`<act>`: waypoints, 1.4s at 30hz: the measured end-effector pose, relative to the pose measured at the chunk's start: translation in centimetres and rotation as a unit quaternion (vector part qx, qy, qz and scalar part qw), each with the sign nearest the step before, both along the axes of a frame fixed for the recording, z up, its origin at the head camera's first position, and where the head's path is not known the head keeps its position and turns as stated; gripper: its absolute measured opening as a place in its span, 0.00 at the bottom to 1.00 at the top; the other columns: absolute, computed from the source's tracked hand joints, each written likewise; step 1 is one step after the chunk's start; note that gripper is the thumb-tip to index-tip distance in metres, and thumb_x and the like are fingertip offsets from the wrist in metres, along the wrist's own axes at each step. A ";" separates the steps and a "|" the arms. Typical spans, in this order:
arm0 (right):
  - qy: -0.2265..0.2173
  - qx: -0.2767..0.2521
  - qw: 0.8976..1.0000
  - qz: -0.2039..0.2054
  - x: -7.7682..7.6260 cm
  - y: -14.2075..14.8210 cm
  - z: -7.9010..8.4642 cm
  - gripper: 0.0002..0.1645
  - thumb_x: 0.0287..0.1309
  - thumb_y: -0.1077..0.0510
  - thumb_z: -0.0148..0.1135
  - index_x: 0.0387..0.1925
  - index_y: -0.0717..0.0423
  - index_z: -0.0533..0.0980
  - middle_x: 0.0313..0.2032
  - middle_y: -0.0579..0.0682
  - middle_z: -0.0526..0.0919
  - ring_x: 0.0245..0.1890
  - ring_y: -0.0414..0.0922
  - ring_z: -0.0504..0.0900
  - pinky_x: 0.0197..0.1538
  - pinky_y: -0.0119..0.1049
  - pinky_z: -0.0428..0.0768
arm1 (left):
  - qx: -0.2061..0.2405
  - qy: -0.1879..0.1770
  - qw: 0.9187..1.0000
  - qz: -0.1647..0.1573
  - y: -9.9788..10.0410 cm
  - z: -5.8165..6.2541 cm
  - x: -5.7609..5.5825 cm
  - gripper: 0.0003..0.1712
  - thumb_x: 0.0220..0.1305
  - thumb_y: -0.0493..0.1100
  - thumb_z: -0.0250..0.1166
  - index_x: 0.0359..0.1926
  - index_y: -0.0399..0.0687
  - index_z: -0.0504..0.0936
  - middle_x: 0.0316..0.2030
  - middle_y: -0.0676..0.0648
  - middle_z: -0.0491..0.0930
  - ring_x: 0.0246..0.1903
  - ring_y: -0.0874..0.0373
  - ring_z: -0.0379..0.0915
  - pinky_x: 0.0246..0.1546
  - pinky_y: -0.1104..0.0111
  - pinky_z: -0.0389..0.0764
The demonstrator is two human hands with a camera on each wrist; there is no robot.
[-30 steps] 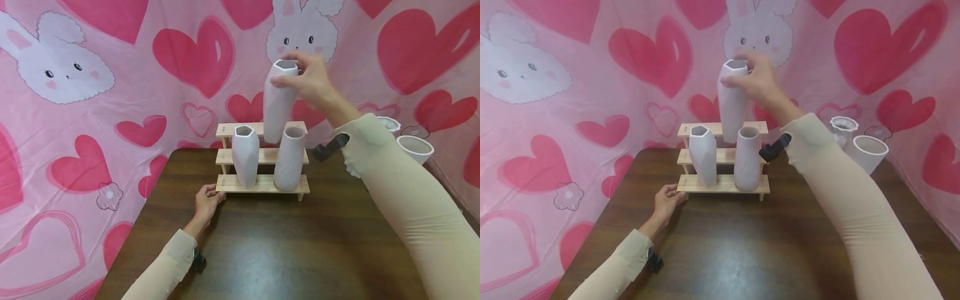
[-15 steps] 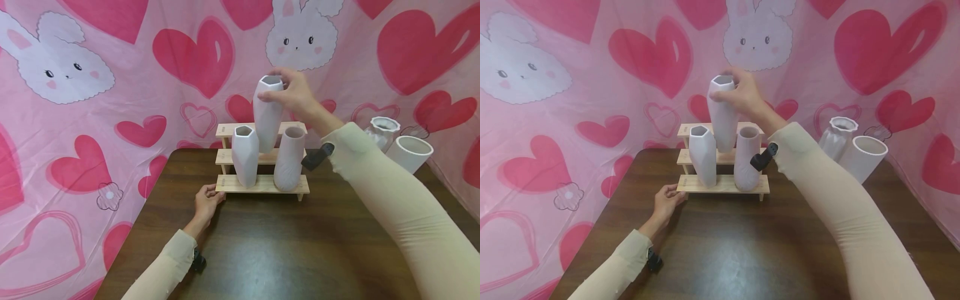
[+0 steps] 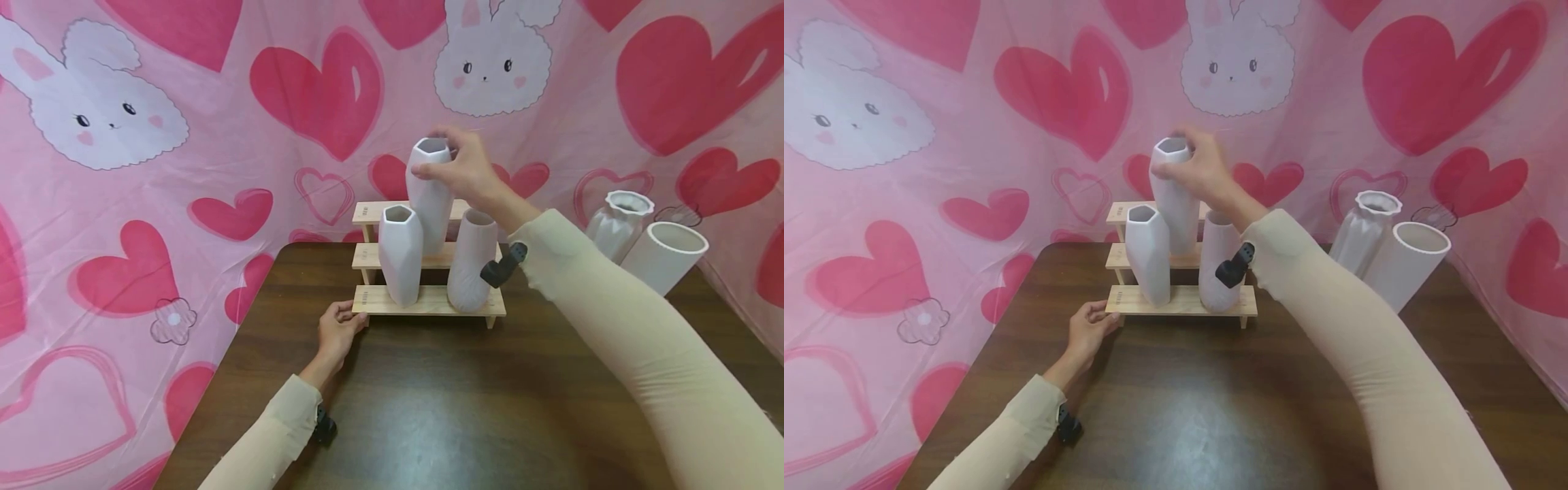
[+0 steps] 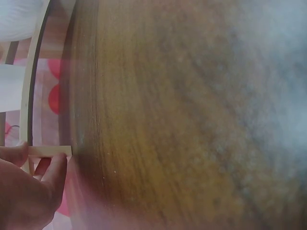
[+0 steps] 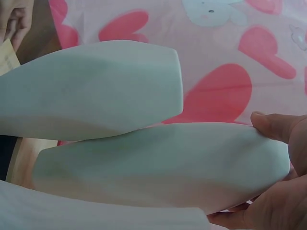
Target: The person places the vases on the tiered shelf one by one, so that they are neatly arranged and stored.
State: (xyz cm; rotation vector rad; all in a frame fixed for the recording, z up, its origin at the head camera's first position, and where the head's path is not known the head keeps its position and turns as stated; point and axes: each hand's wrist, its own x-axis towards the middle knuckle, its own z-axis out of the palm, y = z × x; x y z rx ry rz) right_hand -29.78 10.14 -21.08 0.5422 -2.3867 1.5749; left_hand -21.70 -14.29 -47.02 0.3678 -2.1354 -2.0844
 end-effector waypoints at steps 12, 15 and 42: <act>-0.033 -0.014 0.999 -0.002 -0.4 -1.1 -0.7 0.28 0.53 0.57 0.72 0.55 0.51 0.74 0.46 0.51 0.77 0.44 0.47 0.76 0.48 0.40 0.82 | -0.003 0.001 1.000 0.003 -0.1 0.0 0.0 0.20 0.58 0.29 0.67 0.52 0.34 0.75 0.41 0.34 0.81 0.36 0.50 0.81 0.42 0.64 0.86; -0.047 -0.011 0.999 -0.007 -0.5 -1.2 -0.9 0.29 0.53 0.56 0.72 0.56 0.50 0.72 0.47 0.50 0.77 0.45 0.46 0.76 0.49 0.40 0.82 | -0.003 -0.002 1.000 0.004 -0.1 0.1 0.0 0.20 0.57 0.29 0.67 0.52 0.35 0.76 0.41 0.34 0.81 0.37 0.50 0.81 0.43 0.64 0.86; -0.061 0.039 0.997 -0.003 -1.2 -1.5 -1.8 0.36 0.53 0.52 0.72 0.62 0.49 0.67 0.54 0.51 0.75 0.49 0.47 0.75 0.51 0.41 0.82 | -0.002 -0.002 1.000 0.002 -0.2 -0.1 -0.1 0.20 0.58 0.29 0.67 0.51 0.34 0.75 0.41 0.35 0.81 0.36 0.51 0.81 0.41 0.66 0.86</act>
